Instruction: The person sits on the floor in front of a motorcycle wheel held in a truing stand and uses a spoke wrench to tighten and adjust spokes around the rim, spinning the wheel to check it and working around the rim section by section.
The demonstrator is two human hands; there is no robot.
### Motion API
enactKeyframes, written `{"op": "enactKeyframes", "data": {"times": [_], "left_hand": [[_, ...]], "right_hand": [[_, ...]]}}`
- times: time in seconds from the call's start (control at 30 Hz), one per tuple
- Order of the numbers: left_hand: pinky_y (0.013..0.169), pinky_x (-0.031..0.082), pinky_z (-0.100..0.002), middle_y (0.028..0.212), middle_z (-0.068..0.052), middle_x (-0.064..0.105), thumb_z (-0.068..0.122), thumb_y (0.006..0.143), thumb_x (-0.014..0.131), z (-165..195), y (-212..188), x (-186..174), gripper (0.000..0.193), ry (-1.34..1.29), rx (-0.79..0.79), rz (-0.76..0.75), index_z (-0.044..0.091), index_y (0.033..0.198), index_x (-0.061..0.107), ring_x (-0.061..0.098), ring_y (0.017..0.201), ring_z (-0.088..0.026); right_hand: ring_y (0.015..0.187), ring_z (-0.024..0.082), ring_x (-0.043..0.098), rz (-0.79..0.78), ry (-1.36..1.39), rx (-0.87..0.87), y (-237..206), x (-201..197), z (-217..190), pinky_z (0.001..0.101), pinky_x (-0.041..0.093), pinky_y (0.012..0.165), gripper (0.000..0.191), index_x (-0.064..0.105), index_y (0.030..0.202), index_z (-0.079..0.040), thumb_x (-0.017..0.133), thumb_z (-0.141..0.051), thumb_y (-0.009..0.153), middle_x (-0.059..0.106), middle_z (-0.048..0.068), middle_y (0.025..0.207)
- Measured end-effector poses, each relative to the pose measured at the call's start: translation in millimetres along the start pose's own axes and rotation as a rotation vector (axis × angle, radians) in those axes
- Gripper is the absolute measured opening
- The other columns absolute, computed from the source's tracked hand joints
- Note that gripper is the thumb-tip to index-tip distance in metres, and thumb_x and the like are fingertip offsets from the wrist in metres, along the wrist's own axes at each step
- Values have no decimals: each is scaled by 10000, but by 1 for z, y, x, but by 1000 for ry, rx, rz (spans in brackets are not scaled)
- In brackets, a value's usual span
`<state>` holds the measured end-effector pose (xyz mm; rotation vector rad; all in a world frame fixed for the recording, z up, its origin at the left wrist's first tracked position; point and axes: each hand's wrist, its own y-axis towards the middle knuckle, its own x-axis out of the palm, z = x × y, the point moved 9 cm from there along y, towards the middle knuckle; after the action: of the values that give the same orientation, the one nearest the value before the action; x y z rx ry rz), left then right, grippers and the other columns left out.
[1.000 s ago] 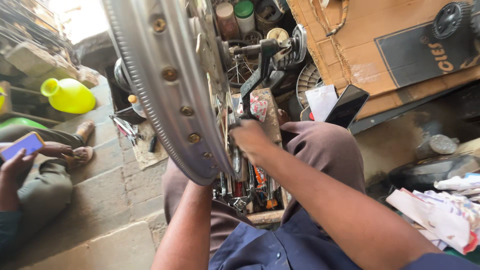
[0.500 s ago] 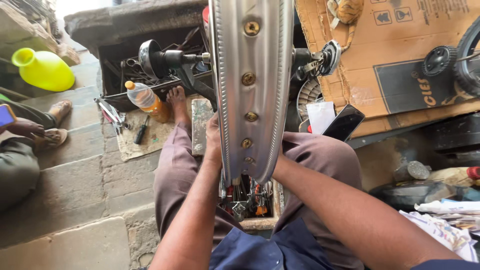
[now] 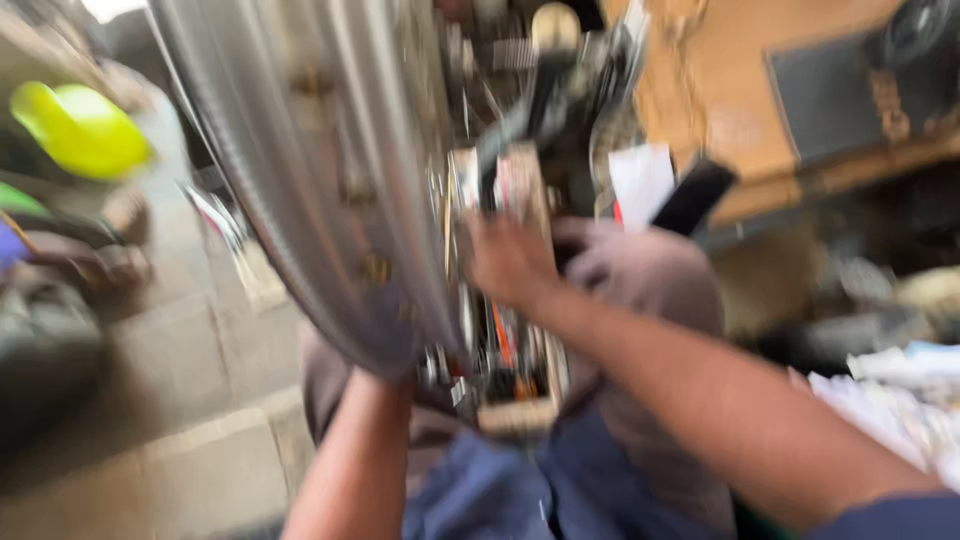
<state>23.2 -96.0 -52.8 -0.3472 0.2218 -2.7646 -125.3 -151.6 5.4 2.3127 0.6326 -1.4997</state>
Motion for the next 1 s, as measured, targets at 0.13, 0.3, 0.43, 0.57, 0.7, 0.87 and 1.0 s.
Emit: {"op": "enactKeyframes", "data": {"times": [0.13,0.3,0.43,0.57,0.7,0.87,1.0], "left_hand": [[659,502,-281,894,8,701,319,987,657,22,-2,-5,306,92,53,92,54,1120,732,624,762,-103],[661,471,-275,888,30,690,352,985,671,39,4,1,320,181,101,75,73,1123,744,599,766,-86],[663,446,-271,884,47,681,379,983,682,34,4,-1,331,278,37,70,89,1125,753,580,770,-73],[664,421,-266,879,65,672,406,981,694,35,7,3,342,455,-76,35,104,1127,761,560,773,-60],[653,440,-272,850,18,668,384,1049,658,64,-7,29,359,267,58,-153,39,1083,752,566,770,-71],[625,486,-276,923,-30,739,320,994,640,48,-15,25,296,-29,-136,2,56,1102,721,641,756,-99],[685,544,-262,987,-82,775,325,1006,636,36,-11,20,302,-147,-112,-44,45,1096,707,708,819,-117]], "right_hand": [[831,437,697,116,-93,-94,3,-24,-4,717,439,943,534,598,1333,-131,628,-355,848,718,212,830],[854,410,709,22,341,28,3,-21,10,520,551,788,341,610,1270,-150,508,-388,1048,717,221,876],[822,422,691,78,446,170,-36,-20,26,567,497,738,295,666,1169,-104,523,-319,1029,732,197,845],[848,375,726,67,639,508,-69,-8,58,490,548,755,353,736,967,-65,627,-401,970,736,186,882],[819,332,744,197,800,406,-58,-8,39,442,556,756,340,737,961,-46,648,-374,949,749,175,872],[784,303,757,151,835,376,-39,2,20,434,557,735,310,730,1032,-66,642,-354,960,759,173,858],[782,323,748,91,685,342,-25,-11,12,461,555,738,296,704,1095,-75,619,-341,996,756,178,865]]}}
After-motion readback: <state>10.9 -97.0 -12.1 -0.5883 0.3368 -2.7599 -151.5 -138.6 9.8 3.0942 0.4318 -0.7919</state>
